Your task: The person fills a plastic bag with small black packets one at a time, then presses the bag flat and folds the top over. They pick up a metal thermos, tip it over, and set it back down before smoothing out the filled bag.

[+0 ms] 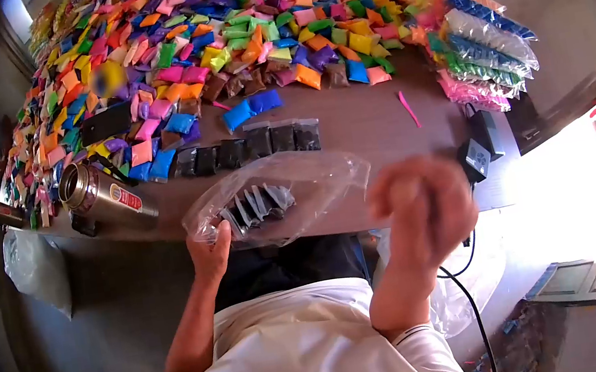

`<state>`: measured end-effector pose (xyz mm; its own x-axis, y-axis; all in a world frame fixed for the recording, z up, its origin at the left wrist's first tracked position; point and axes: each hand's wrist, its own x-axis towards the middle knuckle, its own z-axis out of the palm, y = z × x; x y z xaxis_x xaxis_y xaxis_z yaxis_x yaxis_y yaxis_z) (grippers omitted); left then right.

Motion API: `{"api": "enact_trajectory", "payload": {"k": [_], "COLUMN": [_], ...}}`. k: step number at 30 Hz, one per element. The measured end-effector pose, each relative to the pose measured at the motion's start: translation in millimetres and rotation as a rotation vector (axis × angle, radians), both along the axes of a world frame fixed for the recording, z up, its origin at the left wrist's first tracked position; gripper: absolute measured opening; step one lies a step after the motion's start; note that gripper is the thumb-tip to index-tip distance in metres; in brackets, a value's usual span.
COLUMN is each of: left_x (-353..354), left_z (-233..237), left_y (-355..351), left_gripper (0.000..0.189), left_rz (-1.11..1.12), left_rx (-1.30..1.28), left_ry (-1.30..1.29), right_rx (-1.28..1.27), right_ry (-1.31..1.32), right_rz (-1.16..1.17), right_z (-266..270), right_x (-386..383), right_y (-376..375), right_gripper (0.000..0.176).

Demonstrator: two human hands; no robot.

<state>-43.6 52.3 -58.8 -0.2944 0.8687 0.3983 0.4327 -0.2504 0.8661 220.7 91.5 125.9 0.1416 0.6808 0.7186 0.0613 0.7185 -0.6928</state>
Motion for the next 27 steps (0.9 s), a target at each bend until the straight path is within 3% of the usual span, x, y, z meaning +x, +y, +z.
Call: {"api": "enact_trajectory", "payload": {"k": [3, 5, 7, 9, 11, 14, 18, 20, 24, 26, 27], "left_x": [2, 1, 0, 0, 0, 1, -1, 1, 1, 1, 2], "left_z": [3, 2, 3, 0, 0, 2, 7, 11, 13, 7, 4], "left_y": [-1, -2, 1, -2, 2, -2, -1, -2, -3, 0, 2], "left_gripper": [0.028, 0.03, 0.033, 0.034, 0.034, 0.033, 0.03, 0.03, 0.031, 0.031, 0.03], "left_rz": [0.025, 0.035, 0.022, 0.021, 0.03, 0.049, 0.02, 0.017, 0.011, 0.013, 0.033], "left_rx": [-0.098, -0.119, -0.011, -0.035, -0.053, -0.051, -0.069, -0.066, -0.073, -0.067, -0.057], "left_ry": [-0.078, -0.092, -0.021, -0.026, -0.029, -0.037, -0.033, -0.045, -0.047, -0.023, 0.022], "right_rx": [-0.204, -0.363, -0.517, -0.493, -0.512, -0.436, -0.309, -0.528, -0.542, -0.614, -0.535], "right_ry": [0.142, -0.09, -0.382, -0.774, -0.768, -0.932, -1.109, -1.357, -1.236, -0.998, -0.976], "right_rz": [-0.241, -0.298, -0.158, 0.053, 0.347, 0.419, 0.374, 0.25, 0.229, 0.285, 0.293], "right_z": [8, 7, -23, -66, -110, -123, -131, -123, -126, -120, -115], "right_x": [12, 18, 28, 28, 13, -6, -10, -10, 11, 22, 23], "right_y": [57, 99, 158, 202, 223, 217, 214, 210, 211, 213, 212], "right_gripper": [0.014, 0.016, 0.022, 0.031, 0.039, 0.05, 0.049, 0.045, 0.041, 0.038, 0.038]}}
